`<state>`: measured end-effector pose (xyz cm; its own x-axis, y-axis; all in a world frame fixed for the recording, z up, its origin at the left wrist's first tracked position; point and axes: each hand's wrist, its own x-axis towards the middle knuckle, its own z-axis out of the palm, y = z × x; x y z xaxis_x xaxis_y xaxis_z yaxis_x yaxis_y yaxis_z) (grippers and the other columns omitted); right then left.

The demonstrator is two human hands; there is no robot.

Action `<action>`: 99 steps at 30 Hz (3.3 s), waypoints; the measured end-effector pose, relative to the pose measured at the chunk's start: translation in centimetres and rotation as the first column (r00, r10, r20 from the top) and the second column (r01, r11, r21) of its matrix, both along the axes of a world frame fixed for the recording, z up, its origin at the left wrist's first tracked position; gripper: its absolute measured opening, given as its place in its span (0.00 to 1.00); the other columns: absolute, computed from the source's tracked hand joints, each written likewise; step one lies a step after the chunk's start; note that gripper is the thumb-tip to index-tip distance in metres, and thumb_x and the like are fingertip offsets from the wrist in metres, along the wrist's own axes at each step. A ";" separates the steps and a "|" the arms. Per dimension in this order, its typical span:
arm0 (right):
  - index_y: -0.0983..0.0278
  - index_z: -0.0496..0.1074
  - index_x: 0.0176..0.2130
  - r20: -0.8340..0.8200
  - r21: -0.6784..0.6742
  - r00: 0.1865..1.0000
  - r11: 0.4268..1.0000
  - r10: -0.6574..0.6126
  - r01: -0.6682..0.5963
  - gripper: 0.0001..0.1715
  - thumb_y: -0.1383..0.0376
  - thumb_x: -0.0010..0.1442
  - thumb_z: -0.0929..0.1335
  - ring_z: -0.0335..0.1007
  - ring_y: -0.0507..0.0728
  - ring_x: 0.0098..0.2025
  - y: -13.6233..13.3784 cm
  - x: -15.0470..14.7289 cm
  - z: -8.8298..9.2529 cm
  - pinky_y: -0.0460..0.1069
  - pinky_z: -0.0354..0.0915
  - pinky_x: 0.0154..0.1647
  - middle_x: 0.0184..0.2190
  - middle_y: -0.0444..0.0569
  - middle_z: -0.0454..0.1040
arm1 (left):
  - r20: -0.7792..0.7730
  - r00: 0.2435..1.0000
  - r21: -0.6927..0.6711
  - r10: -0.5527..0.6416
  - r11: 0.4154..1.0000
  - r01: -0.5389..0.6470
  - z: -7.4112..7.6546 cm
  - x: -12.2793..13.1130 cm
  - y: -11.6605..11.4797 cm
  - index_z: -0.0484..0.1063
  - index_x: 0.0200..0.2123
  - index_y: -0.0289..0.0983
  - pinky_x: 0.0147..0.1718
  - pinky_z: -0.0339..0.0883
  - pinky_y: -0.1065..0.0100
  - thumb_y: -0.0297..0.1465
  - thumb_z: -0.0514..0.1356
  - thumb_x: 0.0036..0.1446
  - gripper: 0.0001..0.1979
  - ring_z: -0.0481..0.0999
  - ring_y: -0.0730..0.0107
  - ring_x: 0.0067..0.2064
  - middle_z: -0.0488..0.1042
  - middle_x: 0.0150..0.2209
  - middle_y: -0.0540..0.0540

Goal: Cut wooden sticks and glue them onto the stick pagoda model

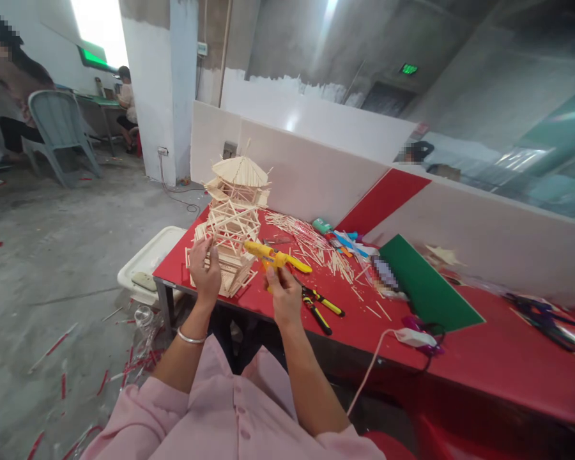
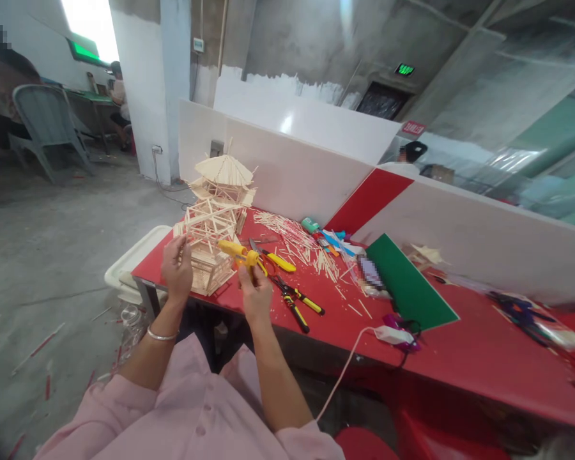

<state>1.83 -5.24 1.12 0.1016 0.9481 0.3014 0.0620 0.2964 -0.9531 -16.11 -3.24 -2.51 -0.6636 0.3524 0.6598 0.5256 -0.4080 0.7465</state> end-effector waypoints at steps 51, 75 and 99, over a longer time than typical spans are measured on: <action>0.56 0.72 0.59 0.487 0.409 0.872 0.893 -0.040 -0.188 0.23 0.65 0.64 0.68 0.74 0.55 0.41 -4.6 -0.4 -2.5 0.48 0.72 0.39 0.41 0.50 0.76 | 0.375 0.916 0.055 -0.143 0.990 0.131 0.5 -1.5 -2.9 0.73 0.33 0.37 0.41 0.69 0.67 0.37 0.58 0.62 0.11 0.74 0.70 0.35 0.74 0.30 0.50; 0.61 0.77 0.48 0.486 0.355 0.870 0.928 -0.081 -0.112 0.14 0.60 0.65 0.68 0.73 0.56 0.38 -5.6 -0.9 -1.3 0.49 0.69 0.38 0.37 0.51 0.77 | 0.206 0.964 -0.190 -0.166 0.960 0.206 -1.8 -2.2 -4.0 0.71 0.33 0.38 0.41 0.69 0.64 0.37 0.59 0.60 0.08 0.75 0.67 0.36 0.75 0.33 0.48; 0.65 0.74 0.31 -0.032 -0.155 0.993 0.981 0.111 -0.114 0.28 0.42 0.53 0.71 0.62 0.49 0.21 -2.0 1.0 -1.6 0.45 0.61 0.21 0.22 0.44 0.71 | -0.190 0.961 -0.185 -0.204 0.968 0.169 -3.5 1.1 -4.5 0.80 0.35 0.42 0.39 0.72 0.62 0.37 0.64 0.59 0.07 0.81 0.64 0.33 0.83 0.32 0.46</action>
